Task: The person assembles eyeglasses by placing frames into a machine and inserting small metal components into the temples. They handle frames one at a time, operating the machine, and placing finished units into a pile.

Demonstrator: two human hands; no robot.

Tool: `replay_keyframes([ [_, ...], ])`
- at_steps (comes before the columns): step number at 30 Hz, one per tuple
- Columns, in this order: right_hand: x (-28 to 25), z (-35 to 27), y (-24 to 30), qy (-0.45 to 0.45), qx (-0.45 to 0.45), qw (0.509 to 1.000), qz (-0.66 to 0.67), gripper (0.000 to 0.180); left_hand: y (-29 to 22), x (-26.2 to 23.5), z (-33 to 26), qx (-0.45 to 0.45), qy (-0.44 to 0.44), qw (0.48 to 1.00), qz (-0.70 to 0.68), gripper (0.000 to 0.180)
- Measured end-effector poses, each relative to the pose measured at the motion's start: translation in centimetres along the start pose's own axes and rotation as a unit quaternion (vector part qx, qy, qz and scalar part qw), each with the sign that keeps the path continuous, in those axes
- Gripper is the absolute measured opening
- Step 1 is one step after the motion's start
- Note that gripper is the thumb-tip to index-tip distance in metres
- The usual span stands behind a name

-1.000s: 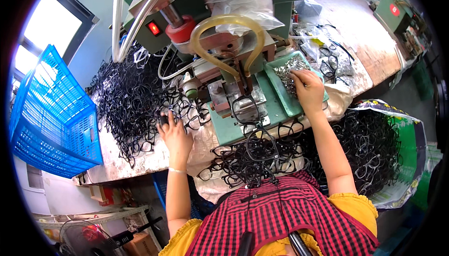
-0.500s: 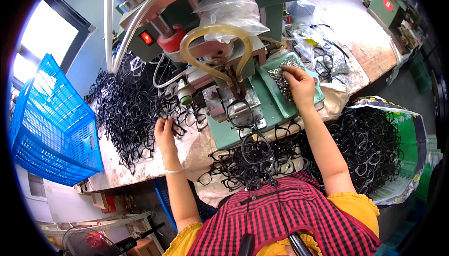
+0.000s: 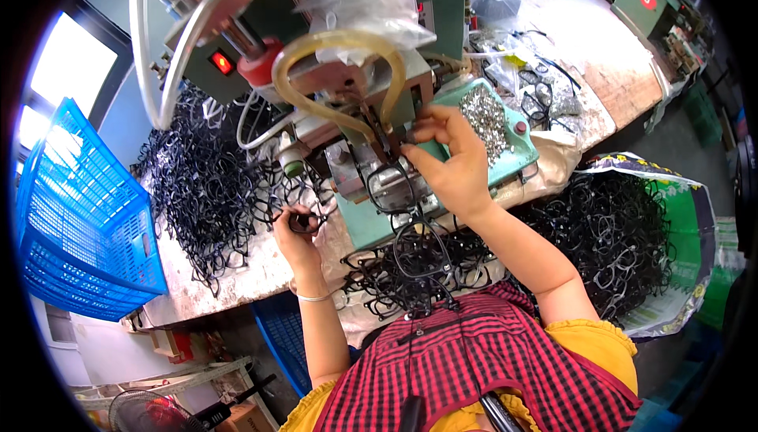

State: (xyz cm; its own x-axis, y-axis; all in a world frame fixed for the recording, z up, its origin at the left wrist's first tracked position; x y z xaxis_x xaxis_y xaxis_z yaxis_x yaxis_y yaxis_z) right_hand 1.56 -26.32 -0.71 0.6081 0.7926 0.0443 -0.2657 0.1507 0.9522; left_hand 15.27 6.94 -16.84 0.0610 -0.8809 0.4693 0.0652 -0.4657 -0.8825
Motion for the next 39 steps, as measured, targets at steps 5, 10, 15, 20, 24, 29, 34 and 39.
replay_keyframes([
  [5, 1.5, 0.4, 0.4, 0.059, 0.049, 0.994, 0.082, 0.053, -10.8, 11.5, -4.6, 0.108, 0.119, 0.985, -0.066, 0.015],
  [10, 2.3, -1.1, 1.9, 0.077, 0.112, 0.981, 0.137, 0.054, -17.4, 18.6, -13.0, 0.074, 0.261, 0.95, -0.157, 0.018],
  [15, 3.3, -0.6, 0.8, 0.102, 0.109, 0.985, 0.089, 0.058, -11.9, 20.8, -13.6, -0.075, 0.301, 0.95, -0.036, 0.019],
  [20, -3.0, 2.0, 0.1, -0.072, -0.193, 0.87, -0.448, 0.021, -19.7, 21.2, -11.4, 0.217, 0.223, 0.949, 0.044, 0.022],
  [24, -6.3, 2.4, -6.8, -0.039, -0.119, 0.842, -0.525, 0.015, -21.7, 23.9, -8.6, 0.375, 0.241, 0.864, 0.233, 0.021],
  [29, -10.6, 1.0, -7.7, -0.101, 0.047, 0.963, -0.246, 0.013, -20.2, 22.6, -7.9, 0.358, 0.265, 0.881, 0.164, 0.015],
  [34, -11.8, 2.8, -11.7, -0.134, 0.139, 0.976, -0.106, 0.022, -14.7, 20.2, -8.4, 0.234, 0.257, 0.931, 0.109, 0.016],
  [39, -10.7, 3.0, -9.2, -0.098, 0.098, 0.982, -0.131, 0.016, -20.9, 22.5, -10.7, 0.42, 0.237, 0.864, 0.144, 0.021],
])
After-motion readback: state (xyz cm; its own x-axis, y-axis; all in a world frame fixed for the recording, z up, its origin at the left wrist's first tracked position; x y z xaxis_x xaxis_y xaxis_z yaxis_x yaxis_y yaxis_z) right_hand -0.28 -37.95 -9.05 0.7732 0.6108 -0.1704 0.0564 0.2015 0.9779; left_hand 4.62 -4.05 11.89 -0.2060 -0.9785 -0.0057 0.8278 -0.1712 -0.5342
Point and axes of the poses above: each hand's wrist, its own z-axis towards the middle knuckle, its own x-axis out of the palm, y = z × x, the point moved 10 cm from there along z, towards the middle knuckle, and after that the axes turned 8 degrees about x, right-handed, at the moved point
